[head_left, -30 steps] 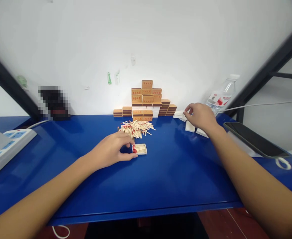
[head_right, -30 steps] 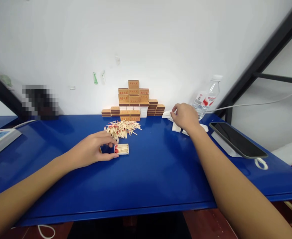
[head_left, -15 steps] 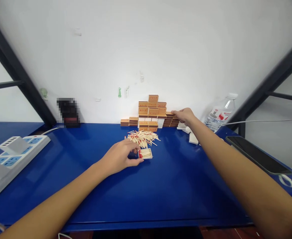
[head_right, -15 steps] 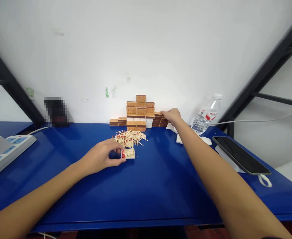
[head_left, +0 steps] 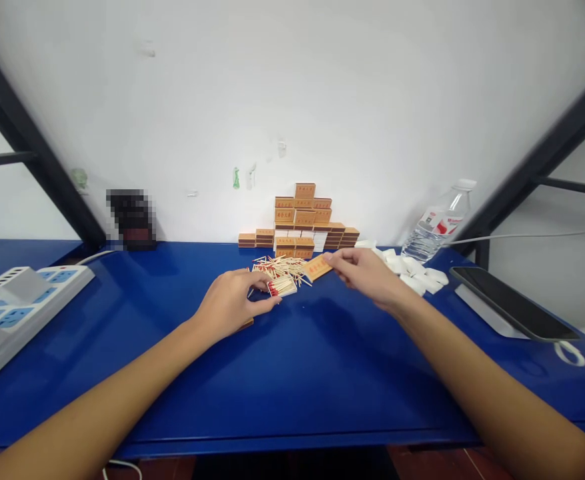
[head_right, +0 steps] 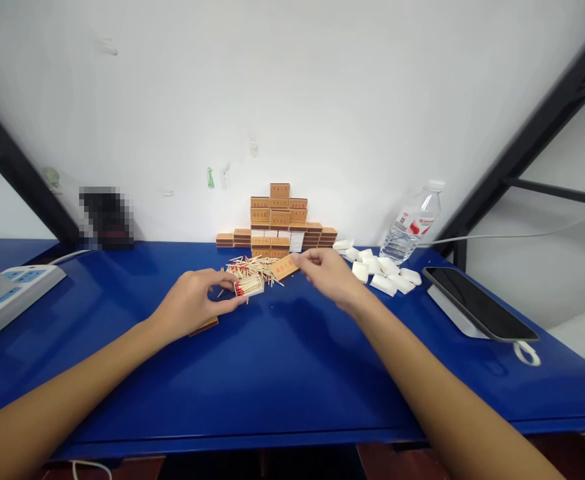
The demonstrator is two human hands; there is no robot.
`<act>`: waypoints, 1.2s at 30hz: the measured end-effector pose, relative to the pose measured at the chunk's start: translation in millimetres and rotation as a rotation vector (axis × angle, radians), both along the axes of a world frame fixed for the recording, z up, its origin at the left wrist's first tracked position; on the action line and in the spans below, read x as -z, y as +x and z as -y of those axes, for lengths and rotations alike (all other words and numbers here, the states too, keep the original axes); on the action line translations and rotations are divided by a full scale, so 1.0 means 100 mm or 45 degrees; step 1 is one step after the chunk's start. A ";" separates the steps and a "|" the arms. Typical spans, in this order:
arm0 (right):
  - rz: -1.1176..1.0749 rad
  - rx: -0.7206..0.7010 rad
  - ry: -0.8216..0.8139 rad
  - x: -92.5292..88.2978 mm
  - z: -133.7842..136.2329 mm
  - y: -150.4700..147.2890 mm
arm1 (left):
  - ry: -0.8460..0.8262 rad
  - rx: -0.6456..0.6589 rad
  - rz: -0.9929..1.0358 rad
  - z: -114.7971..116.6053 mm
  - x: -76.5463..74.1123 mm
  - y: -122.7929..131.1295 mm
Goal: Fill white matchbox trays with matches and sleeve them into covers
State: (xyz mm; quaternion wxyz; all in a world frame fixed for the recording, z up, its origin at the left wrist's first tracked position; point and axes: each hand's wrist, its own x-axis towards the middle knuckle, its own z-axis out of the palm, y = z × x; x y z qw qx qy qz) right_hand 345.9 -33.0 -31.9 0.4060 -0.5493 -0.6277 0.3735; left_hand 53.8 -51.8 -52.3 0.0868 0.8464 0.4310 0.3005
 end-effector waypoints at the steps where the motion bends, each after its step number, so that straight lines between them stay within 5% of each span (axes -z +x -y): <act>1: -0.010 -0.035 -0.016 0.05 0.03 -0.06 | 0.008 0.001 0.021 -0.01 0.01 0.00; 13: -0.075 -0.092 -0.063 0.11 0.14 -0.23 | 0.137 0.047 0.096 -0.02 0.05 -0.02; 36: 0.079 -0.385 -0.077 0.06 0.13 -0.10 | 0.047 0.027 0.176 -0.01 0.00 -0.03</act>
